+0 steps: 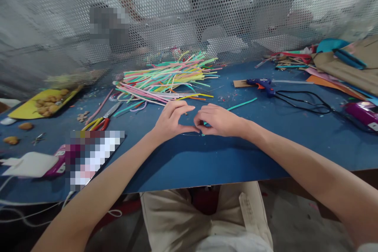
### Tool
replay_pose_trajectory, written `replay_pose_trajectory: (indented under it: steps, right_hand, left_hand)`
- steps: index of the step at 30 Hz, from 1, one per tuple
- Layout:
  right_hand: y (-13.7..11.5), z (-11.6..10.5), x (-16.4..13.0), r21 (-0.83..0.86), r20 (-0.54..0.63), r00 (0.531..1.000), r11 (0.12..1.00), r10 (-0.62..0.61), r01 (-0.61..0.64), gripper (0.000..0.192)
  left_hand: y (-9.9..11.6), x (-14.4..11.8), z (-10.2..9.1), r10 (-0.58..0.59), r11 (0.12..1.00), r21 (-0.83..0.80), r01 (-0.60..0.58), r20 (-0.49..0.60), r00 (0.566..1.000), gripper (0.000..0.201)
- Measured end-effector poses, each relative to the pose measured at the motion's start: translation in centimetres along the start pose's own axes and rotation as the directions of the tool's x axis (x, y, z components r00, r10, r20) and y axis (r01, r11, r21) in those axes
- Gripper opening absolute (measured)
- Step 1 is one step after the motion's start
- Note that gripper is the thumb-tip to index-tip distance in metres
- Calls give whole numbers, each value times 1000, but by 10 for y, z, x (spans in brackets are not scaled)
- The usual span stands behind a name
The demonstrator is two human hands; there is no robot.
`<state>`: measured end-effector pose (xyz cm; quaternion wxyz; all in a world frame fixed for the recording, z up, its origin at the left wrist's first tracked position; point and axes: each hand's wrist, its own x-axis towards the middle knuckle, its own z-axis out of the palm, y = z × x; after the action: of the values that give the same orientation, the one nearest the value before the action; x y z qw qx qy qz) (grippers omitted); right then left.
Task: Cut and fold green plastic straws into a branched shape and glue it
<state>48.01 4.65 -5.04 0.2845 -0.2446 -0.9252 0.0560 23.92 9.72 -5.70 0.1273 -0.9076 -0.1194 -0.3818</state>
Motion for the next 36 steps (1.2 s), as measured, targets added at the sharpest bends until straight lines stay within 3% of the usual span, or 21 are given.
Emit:
replay_pose_trajectory:
  steps: [5, 9, 12, 14, 17, 20, 24, 27, 32, 36]
  right_hand:
    - [2, -6, -1, -30, -5, 997, 997, 71, -71, 9]
    - [10, -12, -4, -85, -82, 980, 978, 183, -190, 16]
    - [18, -15, -9, -58, -161, 957, 966, 240, -252, 13]
    - [23, -15, -12, -24, -177, 942, 955, 286, -295, 26]
    - [30, -13, -14, -5, -107, 957, 963, 268, -270, 24]
    - [35, -10, -15, 42, 55, 989, 989, 140, -142, 22]
    - [38, -7, -13, 125, 193, 980, 989, 50, -76, 22]
    - [36, -6, -11, 178, 185, 982, 981, 49, -83, 24]
    - [27, -10, -11, 313, 79, 980, 929, 182, -198, 27]
    - [17, -6, -10, 352, -48, 940, 887, 337, -300, 28]
  left_hand:
    - [0, 1, -2, -34, 999, -23, 35, 27, 999, 70]
    - [3, 4, -5, -42, 995, -79, 60, 215, 976, 34]
    - [6, 6, -5, 18, 989, -145, 35, 352, 936, 27]
    - [7, 6, -3, 60, 979, -201, 28, 418, 906, 26]
    - [9, 5, 2, 102, 961, -273, 36, 474, 874, 27]
    - [12, 4, 6, 114, 943, -325, 65, 500, 858, 27]
    - [17, 4, 7, 101, 928, -358, 105, 511, 854, 21]
    - [21, 6, 2, 18, 906, -376, 195, 494, 869, 18]
    - [22, 14, -11, -269, 786, -440, 434, 389, 881, 17]
    - [22, 18, -14, -479, 678, -492, 545, 267, 836, 21]
